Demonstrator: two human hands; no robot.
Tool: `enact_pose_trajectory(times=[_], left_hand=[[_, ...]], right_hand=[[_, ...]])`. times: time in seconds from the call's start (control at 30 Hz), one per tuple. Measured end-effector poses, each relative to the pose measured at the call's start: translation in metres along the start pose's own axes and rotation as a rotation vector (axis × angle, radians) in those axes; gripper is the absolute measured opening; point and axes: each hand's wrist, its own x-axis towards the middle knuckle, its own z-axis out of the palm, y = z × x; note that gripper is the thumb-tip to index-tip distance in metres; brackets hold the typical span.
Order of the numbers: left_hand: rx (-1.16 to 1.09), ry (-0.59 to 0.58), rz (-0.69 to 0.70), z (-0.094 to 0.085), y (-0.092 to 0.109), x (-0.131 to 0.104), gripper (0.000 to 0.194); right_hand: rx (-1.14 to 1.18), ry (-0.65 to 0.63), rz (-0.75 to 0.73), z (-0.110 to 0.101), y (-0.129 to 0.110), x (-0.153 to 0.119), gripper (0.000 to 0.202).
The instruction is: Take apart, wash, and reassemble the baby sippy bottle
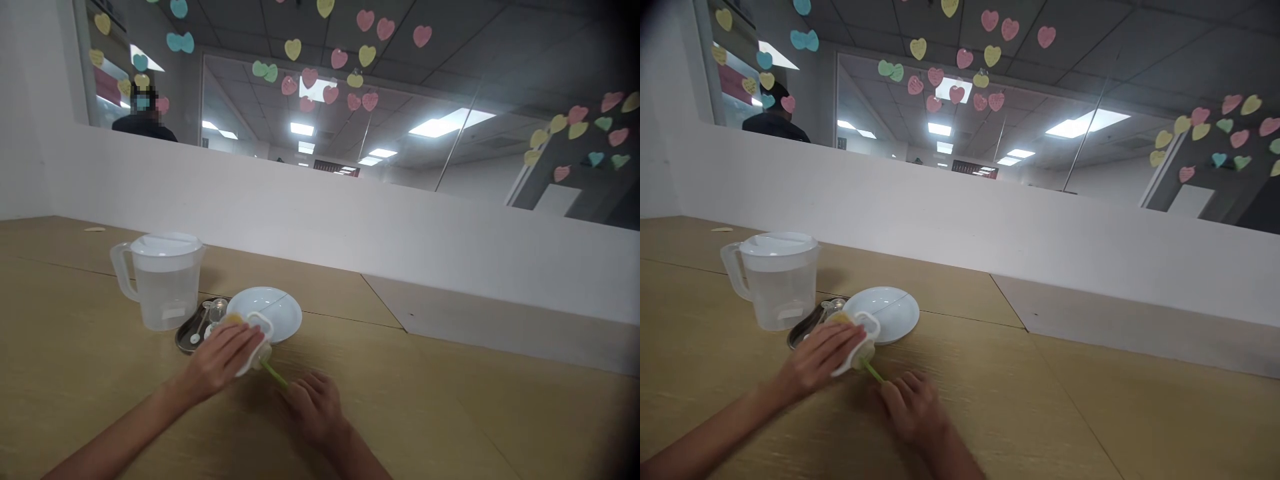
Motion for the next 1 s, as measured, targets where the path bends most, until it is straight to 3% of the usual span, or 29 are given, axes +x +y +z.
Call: enact_pose_trajectory(times=[0.13, 0.27, 0.33, 0.5, 0.57, 0.7, 0.83, 0.9, 1.0], left_hand=[[0.030, 0.041, -0.117, -0.005, -0.012, 0.001, 0.050], [0.001, 0.003, -0.116, -0.003, -0.009, -0.002, 0.048], [0.016, -0.008, -0.067, 0.001, -0.008, -0.001, 0.043], [0.122, -0.052, -0.180, 0.010, -0.031, 0.022, 0.041], [0.134, -0.097, -0.160, 0.014, -0.041, 0.039, 0.040], [0.156, -0.208, -0.065, 0.028, -0.053, 0.067, 0.040], [0.026, -0.371, 0.042, 0.039, -0.070, 0.073, 0.040], [-0.049, -0.379, -0.029, 0.037, -0.079, 0.072, 0.034], [-0.155, -0.201, -0.397, 0.024, -0.080, 0.071, 0.039]], right_hand=[[-0.023, 0.026, -0.168, -0.007, 0.008, 0.003, 0.015], [0.037, 0.060, -0.084, -0.008, 0.015, 0.000, 0.017], [0.102, 0.091, 0.118, -0.004, 0.015, -0.004, 0.016], [0.539, 0.230, 1.010, 0.006, 0.018, 0.000, 0.032], [0.727, 0.342, 1.210, 0.007, 0.023, 0.002, 0.036], [0.854, 0.594, 1.413, 0.003, 0.045, -0.001, 0.039], [0.734, 0.780, 1.538, 0.001, 0.069, -0.012, 0.035], [0.664, 0.780, 1.616, 0.004, 0.076, -0.018, 0.035], [0.535, 0.676, 1.701, 0.014, 0.079, -0.030, 0.035]])
